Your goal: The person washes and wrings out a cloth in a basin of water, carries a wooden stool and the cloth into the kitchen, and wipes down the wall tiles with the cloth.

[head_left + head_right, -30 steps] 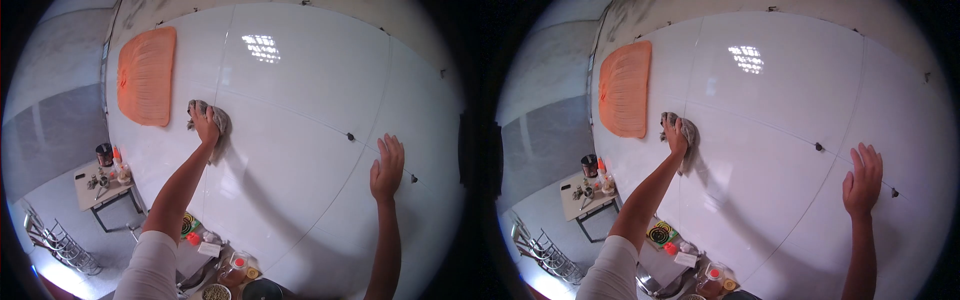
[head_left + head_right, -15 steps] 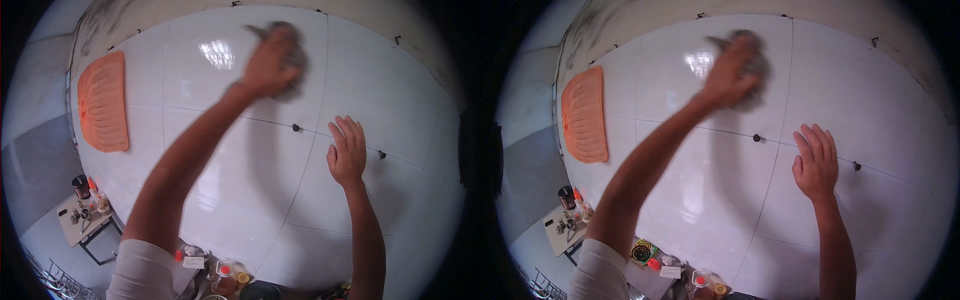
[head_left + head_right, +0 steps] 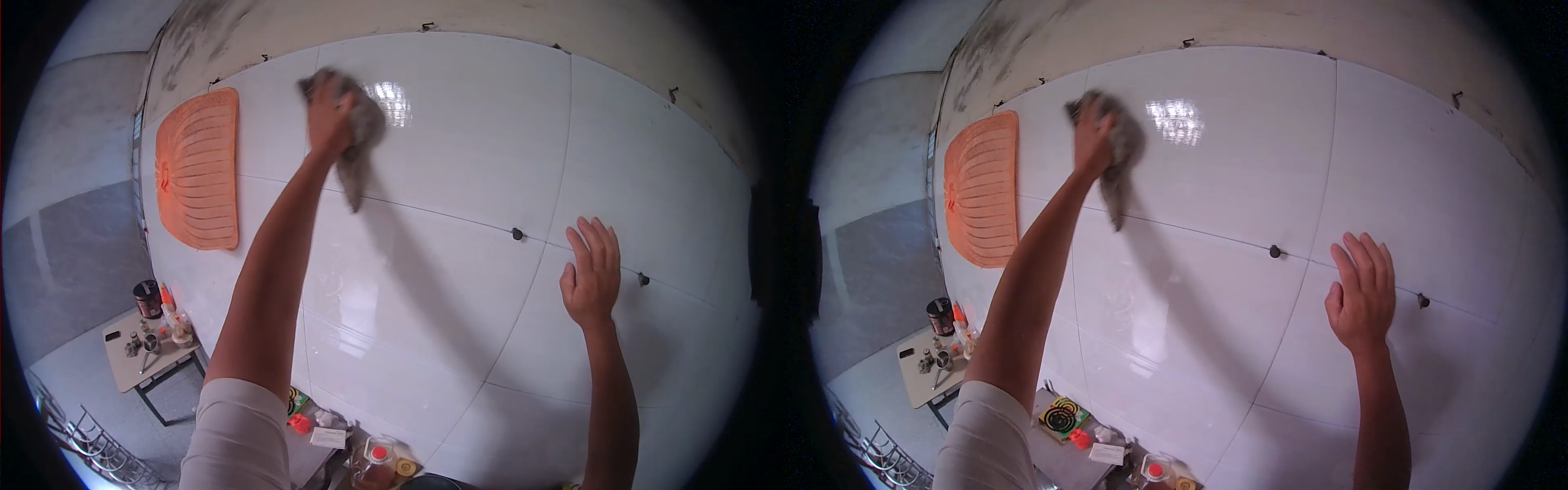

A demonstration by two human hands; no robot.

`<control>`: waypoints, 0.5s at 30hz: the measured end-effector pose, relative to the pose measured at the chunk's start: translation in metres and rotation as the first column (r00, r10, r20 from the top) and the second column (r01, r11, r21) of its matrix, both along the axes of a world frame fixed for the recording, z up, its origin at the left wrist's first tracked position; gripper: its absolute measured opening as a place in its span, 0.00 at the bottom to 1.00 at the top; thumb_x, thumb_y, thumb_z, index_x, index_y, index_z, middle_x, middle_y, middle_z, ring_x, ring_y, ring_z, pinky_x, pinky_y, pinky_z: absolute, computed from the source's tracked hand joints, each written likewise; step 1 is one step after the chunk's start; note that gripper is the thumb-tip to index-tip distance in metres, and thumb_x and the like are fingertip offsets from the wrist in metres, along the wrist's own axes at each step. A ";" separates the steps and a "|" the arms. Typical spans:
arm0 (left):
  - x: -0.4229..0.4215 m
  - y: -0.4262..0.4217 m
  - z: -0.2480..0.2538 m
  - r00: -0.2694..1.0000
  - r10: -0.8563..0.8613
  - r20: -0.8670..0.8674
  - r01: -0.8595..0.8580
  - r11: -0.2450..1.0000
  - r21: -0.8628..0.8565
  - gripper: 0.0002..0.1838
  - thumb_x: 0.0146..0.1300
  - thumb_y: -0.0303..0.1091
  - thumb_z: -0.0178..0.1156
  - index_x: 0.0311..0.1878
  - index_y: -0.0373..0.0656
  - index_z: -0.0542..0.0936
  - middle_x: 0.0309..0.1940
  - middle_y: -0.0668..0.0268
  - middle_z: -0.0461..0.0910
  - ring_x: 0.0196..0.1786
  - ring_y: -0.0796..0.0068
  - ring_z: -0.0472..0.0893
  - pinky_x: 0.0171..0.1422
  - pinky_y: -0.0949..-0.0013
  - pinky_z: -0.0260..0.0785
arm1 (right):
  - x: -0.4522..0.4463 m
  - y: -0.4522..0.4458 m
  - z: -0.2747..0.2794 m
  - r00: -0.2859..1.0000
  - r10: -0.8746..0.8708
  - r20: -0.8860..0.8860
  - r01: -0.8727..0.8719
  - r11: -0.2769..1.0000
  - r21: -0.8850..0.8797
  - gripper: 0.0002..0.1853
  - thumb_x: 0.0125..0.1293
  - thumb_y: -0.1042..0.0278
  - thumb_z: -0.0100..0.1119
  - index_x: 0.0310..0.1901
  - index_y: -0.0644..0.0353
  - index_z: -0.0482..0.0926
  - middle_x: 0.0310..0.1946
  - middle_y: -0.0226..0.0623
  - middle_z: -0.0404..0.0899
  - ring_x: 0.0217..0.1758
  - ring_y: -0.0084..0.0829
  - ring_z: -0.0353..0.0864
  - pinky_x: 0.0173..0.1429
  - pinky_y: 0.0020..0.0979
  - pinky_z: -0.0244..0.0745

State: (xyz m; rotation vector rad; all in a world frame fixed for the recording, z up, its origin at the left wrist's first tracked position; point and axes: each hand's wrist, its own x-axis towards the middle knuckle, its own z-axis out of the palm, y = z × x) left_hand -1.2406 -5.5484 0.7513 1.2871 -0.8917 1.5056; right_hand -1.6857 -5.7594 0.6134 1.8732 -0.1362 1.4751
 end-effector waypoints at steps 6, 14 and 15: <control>0.041 0.029 -0.064 0.823 -0.083 -0.561 -0.115 0.944 -0.308 0.33 0.67 0.54 0.47 0.67 0.40 0.68 0.70 0.48 0.60 0.74 0.53 0.55 0.76 0.56 0.47 | -0.001 0.000 0.000 1.000 -0.008 0.005 0.008 1.000 -0.005 0.28 0.53 0.77 0.54 0.59 0.55 0.70 0.63 0.37 0.67 0.70 0.41 0.63 0.75 0.50 0.55; -0.069 -0.016 0.039 0.954 -0.276 -0.114 0.258 0.955 -0.148 0.29 0.59 0.46 0.55 0.61 0.40 0.74 0.69 0.54 0.63 0.73 0.56 0.60 0.75 0.61 0.53 | -0.001 -0.004 -0.002 1.000 0.003 0.001 -0.003 1.000 -0.019 0.28 0.53 0.77 0.54 0.59 0.55 0.70 0.63 0.37 0.67 0.70 0.41 0.62 0.75 0.50 0.55; -0.089 -0.028 0.047 0.955 -0.296 -0.015 0.294 0.954 -0.056 0.29 0.58 0.46 0.55 0.61 0.41 0.74 0.69 0.55 0.63 0.73 0.56 0.60 0.74 0.61 0.53 | -0.001 -0.004 -0.003 1.000 0.006 0.004 -0.006 1.000 -0.013 0.28 0.53 0.77 0.54 0.59 0.55 0.70 0.63 0.37 0.67 0.70 0.41 0.62 0.75 0.50 0.55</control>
